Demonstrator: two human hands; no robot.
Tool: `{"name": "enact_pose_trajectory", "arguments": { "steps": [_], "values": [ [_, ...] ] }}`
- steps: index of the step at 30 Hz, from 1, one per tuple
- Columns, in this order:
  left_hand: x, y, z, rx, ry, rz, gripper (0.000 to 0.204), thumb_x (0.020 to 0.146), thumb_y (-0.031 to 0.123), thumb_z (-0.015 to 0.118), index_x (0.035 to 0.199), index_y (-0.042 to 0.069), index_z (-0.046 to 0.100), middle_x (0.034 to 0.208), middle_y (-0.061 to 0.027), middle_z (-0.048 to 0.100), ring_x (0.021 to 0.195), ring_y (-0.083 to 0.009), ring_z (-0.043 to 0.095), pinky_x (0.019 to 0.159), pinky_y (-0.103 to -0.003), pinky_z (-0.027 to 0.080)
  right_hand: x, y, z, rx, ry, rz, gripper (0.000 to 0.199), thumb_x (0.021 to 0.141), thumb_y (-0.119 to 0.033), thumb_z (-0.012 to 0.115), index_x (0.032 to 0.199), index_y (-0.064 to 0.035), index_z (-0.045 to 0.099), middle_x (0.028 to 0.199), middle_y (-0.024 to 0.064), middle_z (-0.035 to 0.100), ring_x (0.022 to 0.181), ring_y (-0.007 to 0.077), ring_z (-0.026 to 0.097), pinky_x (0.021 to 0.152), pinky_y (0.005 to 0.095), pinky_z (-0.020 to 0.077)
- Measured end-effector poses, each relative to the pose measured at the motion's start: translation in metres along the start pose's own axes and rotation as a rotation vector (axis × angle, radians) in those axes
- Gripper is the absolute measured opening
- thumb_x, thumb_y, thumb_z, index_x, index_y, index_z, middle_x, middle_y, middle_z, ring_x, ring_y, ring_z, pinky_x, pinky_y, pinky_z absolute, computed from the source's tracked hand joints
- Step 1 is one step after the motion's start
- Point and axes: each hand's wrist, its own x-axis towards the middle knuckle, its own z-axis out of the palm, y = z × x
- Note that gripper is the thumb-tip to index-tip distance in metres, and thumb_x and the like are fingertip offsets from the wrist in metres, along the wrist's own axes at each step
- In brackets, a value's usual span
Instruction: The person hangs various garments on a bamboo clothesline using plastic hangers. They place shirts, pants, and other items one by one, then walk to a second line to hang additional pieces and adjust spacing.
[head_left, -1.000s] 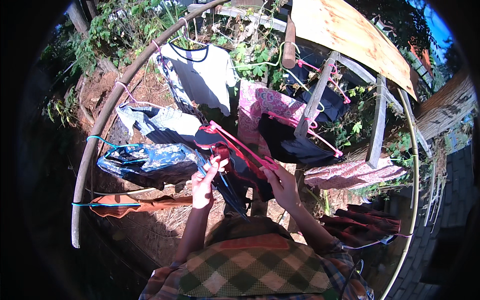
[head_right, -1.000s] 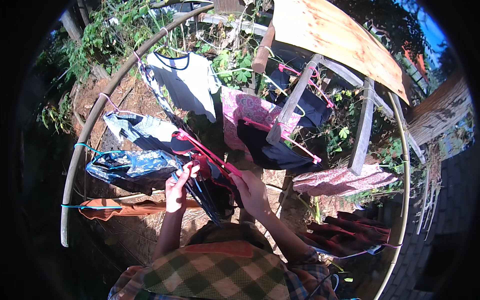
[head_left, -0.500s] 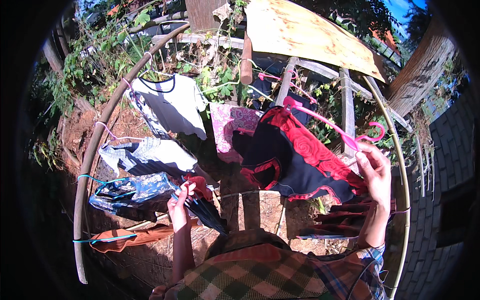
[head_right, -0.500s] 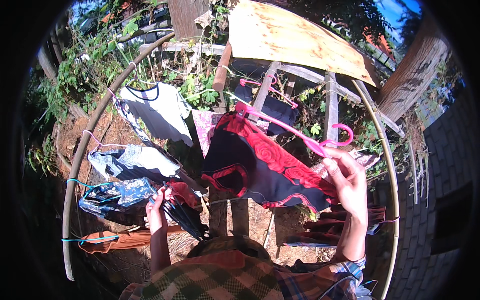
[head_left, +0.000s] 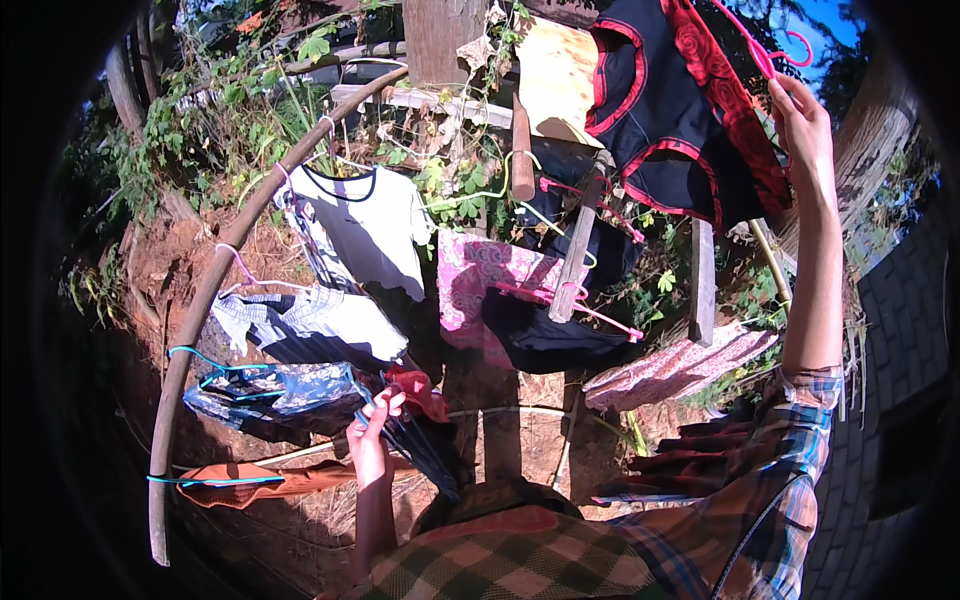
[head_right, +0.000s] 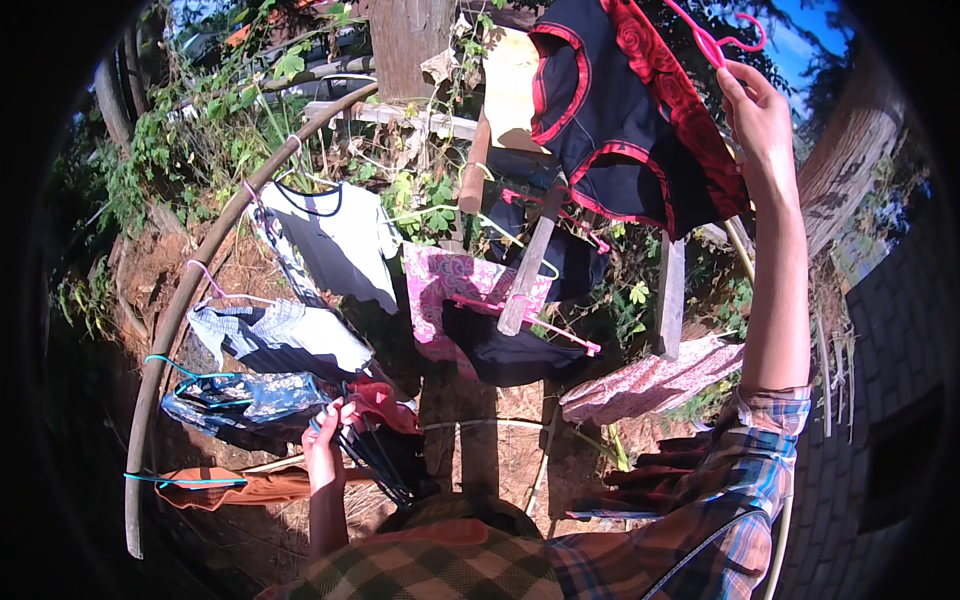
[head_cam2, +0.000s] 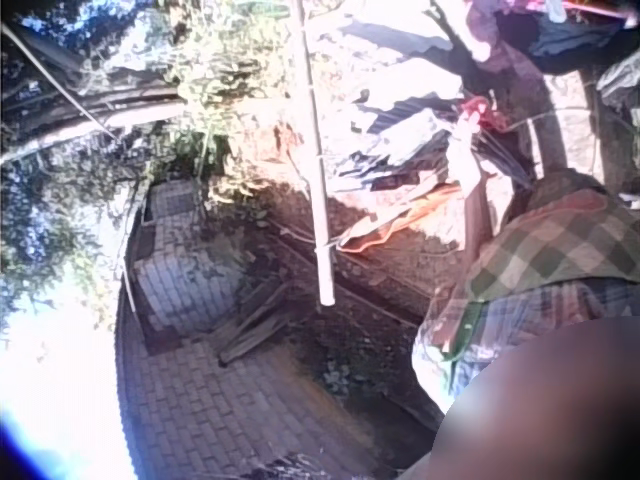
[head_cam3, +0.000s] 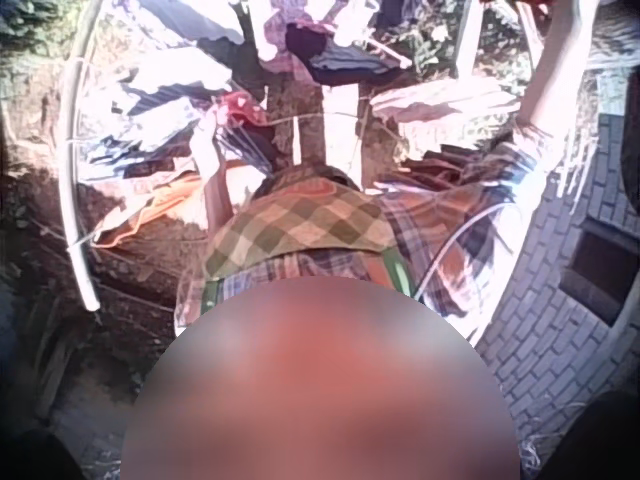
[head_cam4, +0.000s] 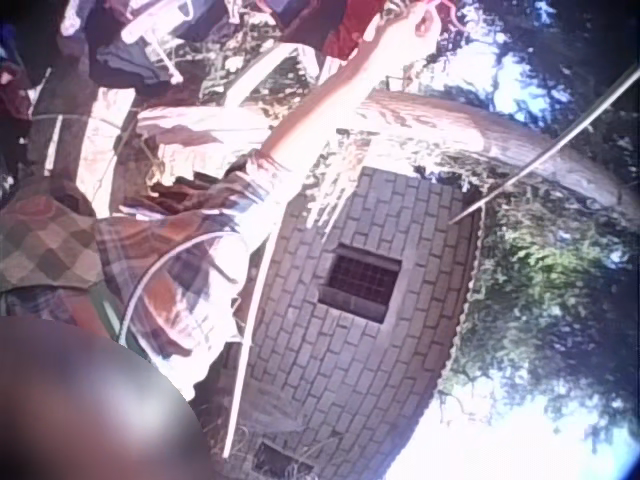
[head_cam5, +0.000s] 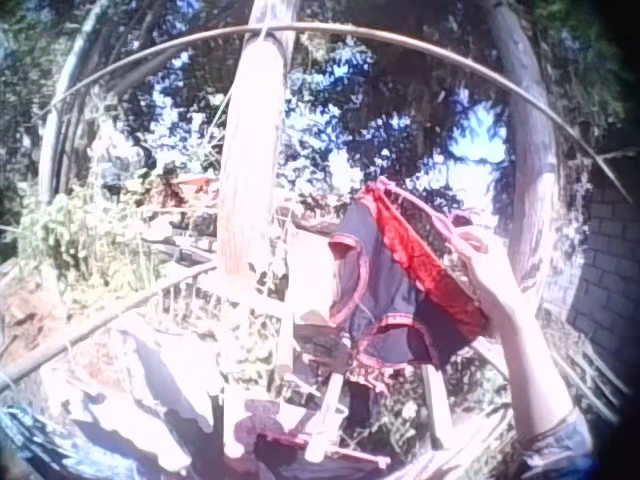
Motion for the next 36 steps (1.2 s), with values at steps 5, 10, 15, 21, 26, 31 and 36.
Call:
{"name": "enact_pose_trajectory", "arguments": {
  "steps": [5, 10, 15, 21, 26, 31, 36],
  "values": [
    [-0.005, -0.005, -0.001, -0.009, -0.037, 0.003, 0.030, 0.087, 0.017, 0.060, 0.107, -0.005, 0.058, 0.091, -0.0120, 0.066, 0.077, -0.0129, 0.059, 0.078, -0.025, 0.043, 0.011, 0.019, 0.022, -0.041, -0.014, -0.046, 0.027, 0.088, -0.024, 0.059, 0.108, -0.0068, 0.062, 0.065, -0.0059, 0.049, 0.054, 0.0025, 0.038, 0.047, 0.0191, 0.0287],
    [0.001, -0.012, -0.001, 0.024, -0.078, -0.005, 0.027, 0.088, 0.017, 0.057, 0.105, -0.004, 0.059, 0.092, -0.0113, 0.066, 0.077, -0.0124, 0.057, 0.074, -0.025, 0.042, -0.007, 0.029, -0.001, -0.166, 0.011, -0.020, 0.027, 0.087, -0.024, 0.059, 0.107, -0.0053, 0.063, 0.069, -0.0023, 0.054, 0.060, 0.0055, 0.045, 0.055, 0.0222, 0.0375],
    [0.014, -0.014, -0.001, -0.041, -0.136, -0.027, 0.018, 0.087, 0.009, 0.058, 0.099, -0.004, 0.060, 0.100, -0.0114, 0.063, 0.087, -0.0174, 0.059, 0.081, -0.028, 0.042, -0.033, 0.027, -0.064, -0.293, -0.033, 0.092, 0.027, 0.087, -0.024, 0.059, 0.106, -0.0049, 0.062, 0.066, -0.0019, 0.051, 0.060, 0.0045, 0.046, 0.053, 0.0217, 0.0378],
    [0.022, -0.017, 0.003, -0.040, -0.085, -0.092, 0.027, 0.087, 0.014, 0.060, 0.103, -0.007, 0.058, 0.098, -0.0153, 0.063, 0.083, -0.0153, 0.057, 0.081, -0.026, 0.041, -0.076, 0.013, -0.156, -0.575, 0.082, 0.150, 0.027, 0.086, -0.025, 0.059, 0.106, -0.0067, 0.064, 0.064, -0.0005, 0.052, 0.059, 0.0065, 0.046, 0.053, 0.0225, 0.0373],
    [0.030, -0.019, 0.007, 0.003, -0.145, -0.073, 0.033, 0.087, 0.019, 0.060, 0.109, -0.006, 0.057, 0.100, -0.0141, 0.064, 0.088, -0.0154, 0.058, 0.081, -0.027, 0.041, -0.107, 0.027, -0.214, -0.911, 0.159, 0.161, 0.025, 0.084, -0.024, 0.059, 0.104, -0.0095, 0.064, 0.064, 0.0069, 0.057, 0.059, 0.0123, 0.053, 0.057, 0.0279, 0.0416],
    [0.028, -0.015, 0.019, 0.026, -0.181, -0.087, 0.036, 0.088, 0.021, 0.059, 0.112, -0.005, 0.056, 0.099, -0.0121, 0.064, 0.082, -0.0140, 0.058, 0.078, -0.027, 0.043, -0.146, 0.086, -0.229, -1.065, 0.016, 0.250, 0.022, 0.084, -0.022, 0.058, 0.102, -0.0127, 0.065, 0.077, 0.0169, 0.064, 0.075, 0.0311, 0.063, 0.067, 0.0383, 0.0474],
    [0.026, -0.017, 0.024, -0.056, -0.223, -0.133, 0.036, 0.089, 0.021, 0.058, 0.114, -0.005, 0.054, 0.102, -0.0115, 0.063, 0.080, -0.0145, 0.058, 0.074, -0.027, 0.046, -0.209, 0.179, -0.203, -0.972, -0.040, 0.390, 0.019, 0.082, -0.020, 0.058, 0.097, -0.0125, 0.067, 0.072, 0.0200, 0.063, 0.072, 0.0340, 0.063, 0.066, 0.0402, 0.0483]
  ]
}}
